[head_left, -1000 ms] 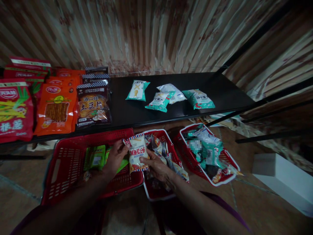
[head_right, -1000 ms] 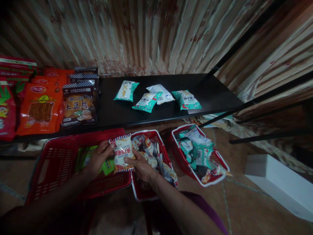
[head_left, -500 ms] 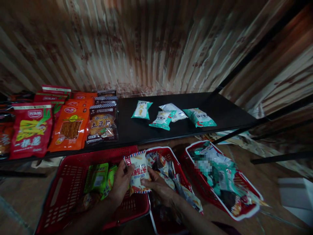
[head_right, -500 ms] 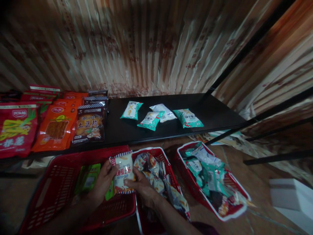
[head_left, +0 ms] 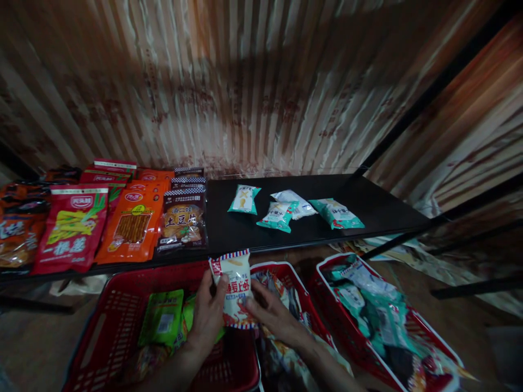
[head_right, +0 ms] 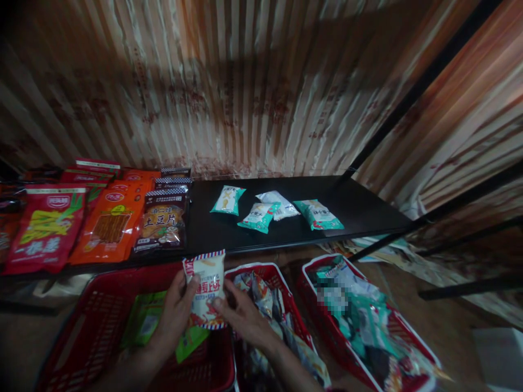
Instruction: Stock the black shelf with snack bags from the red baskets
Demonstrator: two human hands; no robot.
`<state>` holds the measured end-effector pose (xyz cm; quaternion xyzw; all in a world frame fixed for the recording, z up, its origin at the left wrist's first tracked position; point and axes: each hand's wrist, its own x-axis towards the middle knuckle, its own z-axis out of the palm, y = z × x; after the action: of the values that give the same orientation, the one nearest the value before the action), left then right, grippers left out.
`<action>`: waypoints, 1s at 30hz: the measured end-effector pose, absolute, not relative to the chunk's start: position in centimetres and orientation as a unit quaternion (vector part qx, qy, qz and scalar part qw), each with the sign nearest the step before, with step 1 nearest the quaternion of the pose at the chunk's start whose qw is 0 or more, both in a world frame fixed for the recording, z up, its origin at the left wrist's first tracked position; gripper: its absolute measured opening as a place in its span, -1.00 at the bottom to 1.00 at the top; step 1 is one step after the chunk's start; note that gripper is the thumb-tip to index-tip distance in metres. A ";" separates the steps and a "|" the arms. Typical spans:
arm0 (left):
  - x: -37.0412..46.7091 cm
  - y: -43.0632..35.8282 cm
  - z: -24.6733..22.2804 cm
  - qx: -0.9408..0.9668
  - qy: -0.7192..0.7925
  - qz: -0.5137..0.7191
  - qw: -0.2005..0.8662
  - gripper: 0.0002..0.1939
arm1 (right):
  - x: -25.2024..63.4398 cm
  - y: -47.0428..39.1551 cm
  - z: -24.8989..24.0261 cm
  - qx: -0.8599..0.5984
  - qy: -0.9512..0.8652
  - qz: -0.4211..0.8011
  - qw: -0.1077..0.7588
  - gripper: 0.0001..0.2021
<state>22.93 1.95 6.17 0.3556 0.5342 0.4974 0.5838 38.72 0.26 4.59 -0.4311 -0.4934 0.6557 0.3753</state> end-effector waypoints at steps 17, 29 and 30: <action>23.2 3.7 5.0 0.346 0.574 0.463 0.580 -0.44 | 37.1 22.1 7.8 -0.569 -0.814 -0.061 0.096 -0.58; 26.0 6.8 7.9 0.362 0.576 0.476 0.558 -0.45 | 46.4 21.3 6.8 -0.522 -0.837 -0.078 0.148 -0.59; 26.5 7.9 8.3 0.372 0.560 0.474 0.568 -0.44 | 47.0 21.3 6.9 -0.524 -0.835 -0.075 0.151 -0.59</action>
<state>26.48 7.89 8.28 0.3717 0.5604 0.4745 0.5680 46.97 21.26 6.86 -0.5242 -0.8347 -0.0745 0.1513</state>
